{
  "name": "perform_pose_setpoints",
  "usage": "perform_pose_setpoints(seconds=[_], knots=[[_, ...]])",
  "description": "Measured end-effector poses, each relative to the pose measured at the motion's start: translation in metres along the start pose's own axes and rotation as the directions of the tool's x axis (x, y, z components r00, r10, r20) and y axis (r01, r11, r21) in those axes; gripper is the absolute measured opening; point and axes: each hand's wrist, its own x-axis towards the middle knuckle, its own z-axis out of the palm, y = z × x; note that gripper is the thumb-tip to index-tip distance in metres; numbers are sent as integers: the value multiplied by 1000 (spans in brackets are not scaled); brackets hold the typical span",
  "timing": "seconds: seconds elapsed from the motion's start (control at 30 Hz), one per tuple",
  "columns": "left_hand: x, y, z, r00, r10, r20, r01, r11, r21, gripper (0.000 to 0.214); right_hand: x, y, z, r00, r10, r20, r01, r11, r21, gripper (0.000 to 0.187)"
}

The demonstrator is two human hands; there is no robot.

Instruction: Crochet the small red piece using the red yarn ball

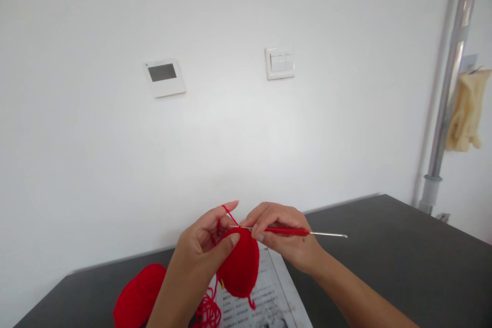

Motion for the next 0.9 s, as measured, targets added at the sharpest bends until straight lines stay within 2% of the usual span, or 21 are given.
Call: perform_pose_setpoints(seconds=[0.13, 0.23, 0.43, 0.57, 0.77, 0.9], knots=[[0, 0, -1, 1000, 5, 3, -5, 1000, 19, 40, -1, 1, 3, 997, 36, -68, -35, 999, 17, 3], [-1, 1, -1, 1000, -2, 10, 2, 1000, 16, 40, -2, 2, 4, 996, 52, -76, -48, 997, 58, 3], [-1, 5, -3, 1000, -2, 21, 1, 999, 32, 37, -2, 1, 4, 994, 105, -42, -97, 983, 156, 3], [-1, 4, -5, 1000, 17, 20, -18, 996, 88, 36, 0, -4, 0, 992, 128, -14, -124, 978, 165, 1], [-1, 3, -5, 999, 38, 32, -43, 987, 154, 35, 0, -5, -10, 981, 169, 92, -184, 967, 179, 3], [0, 2, -5, 999, 30, 43, -36, 987, 158, 36, 1, -8, -16, 976, 171, 134, -188, 974, 129, 3]])
